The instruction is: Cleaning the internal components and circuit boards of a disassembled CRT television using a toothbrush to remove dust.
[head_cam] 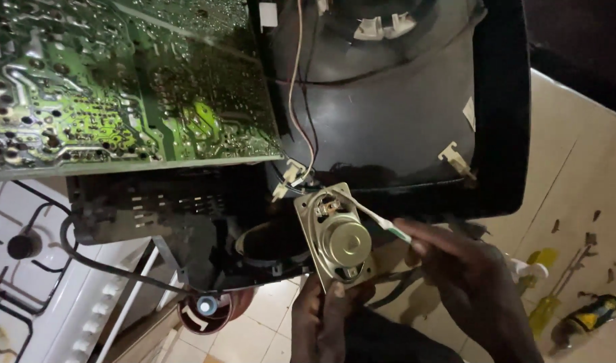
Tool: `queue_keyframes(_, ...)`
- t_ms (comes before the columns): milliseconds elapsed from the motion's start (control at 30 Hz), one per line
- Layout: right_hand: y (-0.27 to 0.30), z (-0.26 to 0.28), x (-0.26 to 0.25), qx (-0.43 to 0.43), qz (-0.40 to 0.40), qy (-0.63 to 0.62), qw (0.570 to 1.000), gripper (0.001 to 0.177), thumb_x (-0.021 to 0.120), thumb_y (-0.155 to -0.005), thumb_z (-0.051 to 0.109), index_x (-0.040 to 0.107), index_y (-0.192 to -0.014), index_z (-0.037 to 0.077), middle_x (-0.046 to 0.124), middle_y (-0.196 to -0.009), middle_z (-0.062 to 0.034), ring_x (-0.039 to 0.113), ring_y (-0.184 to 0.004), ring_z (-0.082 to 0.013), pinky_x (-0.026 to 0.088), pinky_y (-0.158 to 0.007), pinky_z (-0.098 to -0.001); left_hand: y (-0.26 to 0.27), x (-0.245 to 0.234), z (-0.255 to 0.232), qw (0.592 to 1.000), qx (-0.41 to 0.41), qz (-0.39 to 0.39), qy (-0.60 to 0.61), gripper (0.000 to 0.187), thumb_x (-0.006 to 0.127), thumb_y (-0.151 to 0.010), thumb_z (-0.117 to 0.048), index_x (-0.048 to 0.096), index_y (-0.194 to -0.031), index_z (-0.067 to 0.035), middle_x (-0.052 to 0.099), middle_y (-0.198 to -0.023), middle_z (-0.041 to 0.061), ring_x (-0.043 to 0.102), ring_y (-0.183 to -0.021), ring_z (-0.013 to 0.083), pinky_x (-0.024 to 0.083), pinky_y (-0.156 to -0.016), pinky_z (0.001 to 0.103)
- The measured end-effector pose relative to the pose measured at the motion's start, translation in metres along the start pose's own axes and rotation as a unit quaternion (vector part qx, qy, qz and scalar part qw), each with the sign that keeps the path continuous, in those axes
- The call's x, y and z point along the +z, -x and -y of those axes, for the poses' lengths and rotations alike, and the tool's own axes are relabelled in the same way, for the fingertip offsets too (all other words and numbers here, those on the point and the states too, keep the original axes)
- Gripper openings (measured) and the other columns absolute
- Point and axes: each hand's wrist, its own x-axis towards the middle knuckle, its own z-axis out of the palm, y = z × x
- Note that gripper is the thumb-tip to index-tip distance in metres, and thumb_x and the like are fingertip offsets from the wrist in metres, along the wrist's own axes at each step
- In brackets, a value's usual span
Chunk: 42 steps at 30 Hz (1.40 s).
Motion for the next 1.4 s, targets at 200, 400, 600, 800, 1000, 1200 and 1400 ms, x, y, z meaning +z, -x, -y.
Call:
queue_keyframes(200,0.009,-0.001,-0.005,-0.016,-0.008,0.018,1.000,0.038,0.062,-0.088,0.015,0.076,-0.124,0.015,0.089,-0.088,-0.0057,0.078,-0.057,-0.0130,0.057,-0.046,-0.0290,0.003,0.004,-0.002,0.996,0.078,-0.005,-0.050,0.039,0.048,-0.095,-0.014,0.065,-0.124,0.006,0.084,-0.103,0.022,0.085,-0.088,0.0262,0.070,-0.085,0.039)
queue_keyframes(400,0.028,0.009,-0.011,-0.028,0.015,0.114,0.993,0.046,0.047,-0.093,0.037,0.073,-0.129,0.024,0.091,-0.100,-0.0020,0.093,-0.070,-0.0132,0.073,-0.058,-0.0310,-0.011,-0.003,0.026,0.999,0.011,-0.014,0.035,0.046,0.046,-0.096,-0.011,0.056,-0.138,0.005,0.079,-0.113,0.025,0.086,-0.090,0.0293,0.074,-0.086,0.038)
queue_keyframes(600,0.031,0.040,0.002,-0.134,-0.017,0.088,0.987,0.050,0.058,-0.085,0.008,0.065,-0.135,0.014,0.086,-0.096,-0.0056,0.082,-0.060,-0.0169,0.061,-0.049,-0.0332,0.012,0.018,-0.021,0.993,0.097,0.020,-0.061,0.072,0.052,-0.091,-0.058,0.067,-0.124,0.005,0.081,-0.106,0.021,0.083,-0.097,0.0287,0.069,-0.089,0.045)
queue_keyframes(800,0.031,0.004,-0.011,-0.056,0.022,0.161,0.985,0.047,0.052,-0.091,0.025,0.068,-0.134,0.027,0.084,-0.115,-0.0022,0.088,-0.087,-0.0202,0.068,-0.065,-0.0357,0.004,-0.008,0.007,0.988,0.062,0.018,-0.139,0.038,0.047,-0.097,-0.023,0.068,-0.117,0.001,0.087,-0.103,0.016,0.085,-0.092,0.0232,0.065,-0.086,0.033)
queue_keyframes(1000,0.018,-0.005,-0.035,-0.001,0.103,0.164,0.981,0.054,0.050,-0.088,0.040,0.065,-0.140,0.038,0.090,-0.117,0.0069,0.093,-0.096,-0.0139,0.073,-0.078,-0.0364,-0.018,-0.009,0.044,0.996,-0.011,-0.017,0.090,0.045,0.053,-0.097,-0.017,0.060,-0.134,0.007,0.077,-0.113,0.027,0.082,-0.092,0.0319,0.070,-0.085,0.040)
queue_keyframes(1200,0.014,0.032,-0.018,-0.040,0.087,0.073,0.993,0.058,0.061,-0.086,0.021,0.068,-0.142,0.028,0.067,-0.040,-0.0009,0.044,-0.030,-0.0124,0.035,-0.032,-0.0341,-0.015,-0.020,0.048,0.998,0.014,-0.026,-0.060,0.041,0.059,-0.096,-0.028,0.071,-0.120,0.003,0.084,-0.097,0.016,0.079,-0.082,0.0211,0.064,-0.077,0.032)
queue_keyframes(1400,0.025,0.040,-0.025,0.130,0.090,0.174,0.972,0.039,0.066,-0.086,0.026,0.081,-0.122,0.033,0.082,-0.050,-0.0044,0.060,-0.038,-0.0167,0.043,-0.044,-0.0340,0.007,0.005,-0.015,0.989,0.089,0.028,-0.112,0.042,0.047,-0.098,-0.024,0.065,-0.127,0.002,0.079,-0.112,0.015,0.077,-0.099,0.0216,0.063,-0.088,0.035)
